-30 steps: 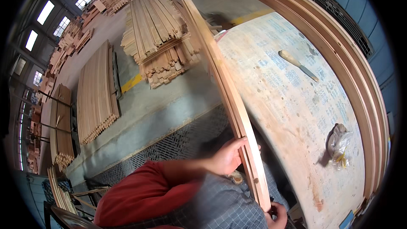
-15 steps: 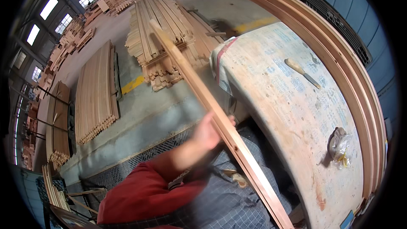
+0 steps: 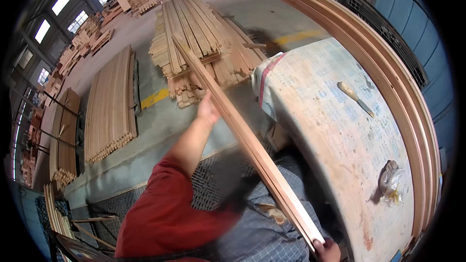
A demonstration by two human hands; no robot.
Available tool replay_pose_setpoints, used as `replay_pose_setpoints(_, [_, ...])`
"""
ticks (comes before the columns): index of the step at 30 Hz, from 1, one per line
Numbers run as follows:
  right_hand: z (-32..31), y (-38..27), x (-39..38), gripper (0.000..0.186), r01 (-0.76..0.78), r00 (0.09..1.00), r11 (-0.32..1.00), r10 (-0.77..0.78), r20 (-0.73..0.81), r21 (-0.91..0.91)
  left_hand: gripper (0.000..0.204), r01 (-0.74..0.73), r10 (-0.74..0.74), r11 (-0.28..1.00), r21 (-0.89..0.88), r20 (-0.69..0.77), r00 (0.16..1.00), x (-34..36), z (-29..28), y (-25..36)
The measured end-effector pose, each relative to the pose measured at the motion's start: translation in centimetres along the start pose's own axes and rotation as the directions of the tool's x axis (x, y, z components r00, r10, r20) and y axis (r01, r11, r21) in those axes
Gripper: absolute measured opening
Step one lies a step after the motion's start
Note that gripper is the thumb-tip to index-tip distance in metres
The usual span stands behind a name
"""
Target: The person uses a chisel to shave and smooth the edges of a long wooden plank on a workbench. They repeatedly scrape along the plank's length, remove shavings, and flip the plank to work on different sides.
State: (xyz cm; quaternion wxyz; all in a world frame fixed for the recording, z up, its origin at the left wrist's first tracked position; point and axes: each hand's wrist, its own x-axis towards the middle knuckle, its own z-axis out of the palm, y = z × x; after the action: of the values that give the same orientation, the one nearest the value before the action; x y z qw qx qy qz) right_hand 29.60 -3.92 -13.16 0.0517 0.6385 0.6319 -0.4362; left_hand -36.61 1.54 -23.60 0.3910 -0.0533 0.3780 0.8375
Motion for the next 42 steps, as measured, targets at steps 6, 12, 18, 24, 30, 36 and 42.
replay_pose_setpoints(6, [3.4,-13.3,2.9,0.059,0.126,0.991,0.990,-0.123,0.048,-0.062,0.042,0.034,-0.048,0.995,0.094,0.147,0.988,-9.5,1.6,-5.5])
replay_pose_setpoints(12, [6.3,-19.5,5.3,0.054,0.130,0.930,0.892,-0.261,0.258,0.434,0.032,0.335,-0.332,0.942,0.023,0.201,0.921,-23.3,2.1,-12.3])
replay_pose_setpoints(18, [1.0,-13.0,5.1,0.073,0.365,0.925,0.926,-0.350,0.145,-0.098,0.024,0.240,-0.248,0.968,0.069,0.153,0.957,-14.9,1.5,-10.4])
replay_pose_setpoints(24, [2.6,-11.2,5.4,0.046,0.075,0.881,0.903,-0.259,0.396,0.423,0.024,0.162,-0.192,0.949,0.271,0.088,0.977,-5.1,2.1,-2.1])
replay_pose_setpoints(30, [8.6,-19.7,8.5,0.034,-0.150,0.815,0.693,-0.317,0.484,0.706,0.035,0.168,-0.175,0.984,0.064,0.136,0.975,-10.1,2.5,-3.4])
replay_pose_setpoints(36, [12.3,-27.1,11.2,0.069,-0.031,0.659,0.700,-0.522,0.541,0.713,0.022,0.352,-0.348,0.936,-0.007,0.125,0.929,-21.1,-0.4,-10.9])
replay_pose_setpoints(42, [5.9,-28.1,9.3,0.058,0.767,0.639,0.640,-0.756,0.145,-0.046,0.018,-0.017,0.032,0.963,0.268,-0.050,0.998,-14.3,-6.2,-8.9])
